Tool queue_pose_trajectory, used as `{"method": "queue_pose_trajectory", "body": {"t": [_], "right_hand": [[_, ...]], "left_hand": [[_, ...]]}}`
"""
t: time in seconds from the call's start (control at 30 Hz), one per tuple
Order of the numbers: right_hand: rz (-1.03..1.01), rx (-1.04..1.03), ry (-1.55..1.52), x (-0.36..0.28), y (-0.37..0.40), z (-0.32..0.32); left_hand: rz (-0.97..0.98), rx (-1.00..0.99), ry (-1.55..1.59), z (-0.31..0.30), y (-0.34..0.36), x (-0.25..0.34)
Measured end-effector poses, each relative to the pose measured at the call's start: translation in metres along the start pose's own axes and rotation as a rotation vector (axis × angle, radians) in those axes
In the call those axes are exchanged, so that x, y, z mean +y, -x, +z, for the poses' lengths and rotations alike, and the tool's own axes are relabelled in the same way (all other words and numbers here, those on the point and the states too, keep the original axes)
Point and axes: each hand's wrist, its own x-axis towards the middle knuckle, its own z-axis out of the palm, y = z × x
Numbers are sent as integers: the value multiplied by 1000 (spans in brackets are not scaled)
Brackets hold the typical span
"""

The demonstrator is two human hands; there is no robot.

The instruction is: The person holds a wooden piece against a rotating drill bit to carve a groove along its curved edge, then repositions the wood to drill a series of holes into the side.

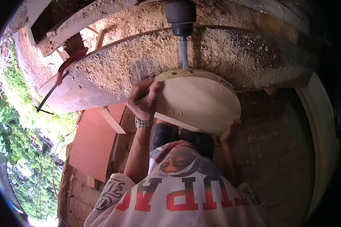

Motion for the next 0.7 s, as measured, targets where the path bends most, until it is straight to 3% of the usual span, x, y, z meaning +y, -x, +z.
{"method": "queue_pose_trajectory", "body": {"t": [0.17,0.27,0.37,0.57,0.7], "right_hand": [[11,71,86,14,-4,-27],[61,2,38,-18,-2,-13],[185,-19,-229,-26,2,-3],[236,-15,-56,-53,4,11],[150,-10,-37,-18,2,-14]], "left_hand": [[-16,20,32,2,1,-1],[-49,13,20,1,-1,1],[10,14,18,2,-5,2],[22,26,7,4,-6,-1],[17,34,-1,4,-5,-1]]}}
